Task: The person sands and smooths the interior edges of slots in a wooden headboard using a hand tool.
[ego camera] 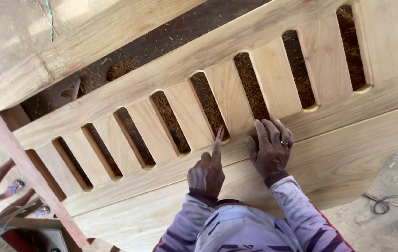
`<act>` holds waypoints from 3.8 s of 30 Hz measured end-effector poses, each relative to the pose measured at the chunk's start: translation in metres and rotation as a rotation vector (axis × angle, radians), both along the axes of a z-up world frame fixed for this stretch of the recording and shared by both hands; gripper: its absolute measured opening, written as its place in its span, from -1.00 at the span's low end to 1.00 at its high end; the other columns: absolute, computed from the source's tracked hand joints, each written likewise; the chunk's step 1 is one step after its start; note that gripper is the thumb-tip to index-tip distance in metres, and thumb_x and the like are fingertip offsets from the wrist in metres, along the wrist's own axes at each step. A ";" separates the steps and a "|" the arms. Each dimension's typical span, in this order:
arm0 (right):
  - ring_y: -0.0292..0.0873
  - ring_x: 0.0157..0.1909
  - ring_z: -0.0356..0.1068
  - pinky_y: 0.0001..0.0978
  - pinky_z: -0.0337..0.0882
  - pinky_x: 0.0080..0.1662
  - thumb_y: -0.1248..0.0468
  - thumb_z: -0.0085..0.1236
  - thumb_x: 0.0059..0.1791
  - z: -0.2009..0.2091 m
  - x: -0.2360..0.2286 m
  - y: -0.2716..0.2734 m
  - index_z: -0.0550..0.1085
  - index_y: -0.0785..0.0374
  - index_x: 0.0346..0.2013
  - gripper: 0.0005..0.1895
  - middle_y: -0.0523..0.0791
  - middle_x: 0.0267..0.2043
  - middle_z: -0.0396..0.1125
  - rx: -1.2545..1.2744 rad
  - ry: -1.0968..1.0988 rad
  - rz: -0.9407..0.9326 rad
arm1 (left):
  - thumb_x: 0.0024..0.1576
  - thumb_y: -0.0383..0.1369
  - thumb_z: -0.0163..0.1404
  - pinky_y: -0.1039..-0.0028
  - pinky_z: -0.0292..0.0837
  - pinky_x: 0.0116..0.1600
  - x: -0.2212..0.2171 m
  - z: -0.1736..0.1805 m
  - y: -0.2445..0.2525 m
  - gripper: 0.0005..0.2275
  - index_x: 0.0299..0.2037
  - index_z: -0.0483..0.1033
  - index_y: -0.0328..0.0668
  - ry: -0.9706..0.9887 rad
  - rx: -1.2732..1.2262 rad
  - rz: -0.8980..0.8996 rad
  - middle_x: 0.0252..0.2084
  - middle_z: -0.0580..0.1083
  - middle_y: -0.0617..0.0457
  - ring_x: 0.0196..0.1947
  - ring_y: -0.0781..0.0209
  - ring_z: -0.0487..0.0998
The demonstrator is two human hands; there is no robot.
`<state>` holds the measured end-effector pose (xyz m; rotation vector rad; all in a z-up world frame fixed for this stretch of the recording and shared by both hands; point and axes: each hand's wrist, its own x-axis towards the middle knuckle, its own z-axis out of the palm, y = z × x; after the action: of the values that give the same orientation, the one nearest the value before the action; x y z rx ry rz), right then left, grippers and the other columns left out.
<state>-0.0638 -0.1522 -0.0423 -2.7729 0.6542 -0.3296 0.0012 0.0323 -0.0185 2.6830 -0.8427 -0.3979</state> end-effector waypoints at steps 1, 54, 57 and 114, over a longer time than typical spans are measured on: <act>0.11 0.36 0.20 0.08 0.09 0.37 -0.02 0.14 0.09 0.000 0.001 -0.001 0.49 0.18 0.23 -0.50 -0.04 0.26 0.32 0.002 -0.003 0.004 | 0.17 -0.45 -0.02 0.22 0.36 -0.59 -0.002 0.006 0.000 -0.53 0.34 0.34 -0.01 -0.003 0.002 0.004 -0.48 0.41 -0.02 -0.64 0.05 0.46; 0.03 0.36 0.17 0.04 0.09 0.35 -0.05 0.18 0.07 0.000 -0.001 -0.006 0.49 0.15 0.20 -0.50 -0.09 0.22 0.33 0.084 -0.031 -0.030 | 0.16 -0.61 -0.13 0.33 0.42 -0.69 -0.027 0.028 -0.012 -0.34 0.52 -0.02 -0.12 0.127 0.293 -0.052 -0.51 0.42 -0.07 -0.73 0.22 0.45; 0.04 0.38 0.17 0.03 0.09 0.37 -0.03 0.16 0.09 0.006 0.000 -0.008 0.49 0.17 0.22 -0.51 -0.09 0.24 0.33 0.089 -0.003 -0.007 | 0.02 -0.63 -0.12 0.25 0.39 -0.67 -0.006 0.048 -0.035 -0.24 0.52 0.04 0.03 0.029 0.298 -0.032 -0.56 0.39 0.00 -0.74 0.17 0.41; 0.06 0.38 0.17 0.05 0.09 0.37 -0.02 0.22 0.08 0.001 -0.003 -0.003 0.48 0.19 0.24 -0.48 -0.08 0.26 0.31 0.079 -0.030 -0.007 | 0.09 -0.56 -0.02 0.30 0.43 -0.59 -0.040 -0.011 0.036 -0.42 0.39 0.32 -0.03 -0.014 0.026 -0.087 -0.42 0.40 0.00 -0.62 0.16 0.47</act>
<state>-0.0664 -0.1556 -0.0410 -2.6857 0.6559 -0.3387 -0.0388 0.0681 -0.0295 2.6827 -0.9678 -0.4130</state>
